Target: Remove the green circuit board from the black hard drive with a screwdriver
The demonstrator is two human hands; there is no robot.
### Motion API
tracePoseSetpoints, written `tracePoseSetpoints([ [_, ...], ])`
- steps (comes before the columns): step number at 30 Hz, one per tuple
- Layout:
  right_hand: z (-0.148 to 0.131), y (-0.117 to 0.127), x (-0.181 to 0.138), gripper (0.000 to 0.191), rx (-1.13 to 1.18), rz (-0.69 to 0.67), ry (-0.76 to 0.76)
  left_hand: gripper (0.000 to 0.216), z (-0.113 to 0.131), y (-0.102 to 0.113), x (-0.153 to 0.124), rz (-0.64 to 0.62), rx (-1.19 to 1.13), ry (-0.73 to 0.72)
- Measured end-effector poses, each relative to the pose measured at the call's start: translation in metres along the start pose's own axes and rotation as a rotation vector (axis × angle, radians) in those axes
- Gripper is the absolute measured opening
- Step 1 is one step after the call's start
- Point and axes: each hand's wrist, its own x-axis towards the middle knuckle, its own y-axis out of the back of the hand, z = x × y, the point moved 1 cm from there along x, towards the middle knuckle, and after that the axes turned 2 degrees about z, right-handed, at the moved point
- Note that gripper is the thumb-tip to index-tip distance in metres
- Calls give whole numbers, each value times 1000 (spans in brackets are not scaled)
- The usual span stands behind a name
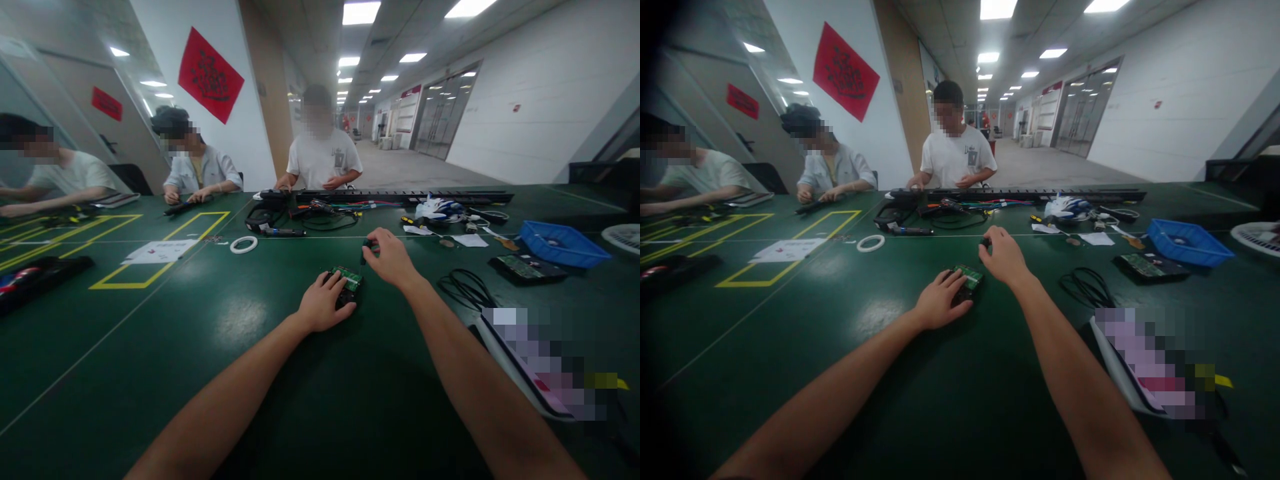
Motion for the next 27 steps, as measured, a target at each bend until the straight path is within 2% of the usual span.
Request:
tracePoseSetpoints([
  [8, -1, -5, -1, 17, -34, 42, -81, 77, 0, 0, 0, 10, -5, -7],
  [14, -5, -1, -1, 10, -21, 49, -49, 77, 0, -1, 0, 20, 8, -10],
  [22, 1, -3, -1, 14, 46, 45, -50, 77, 1, 2, -1, 1, 5, -2],
  [27, -3, 0, -1, 14, 7, 22, -65, 76, 2, 4, -1, -8, -17, 7],
])
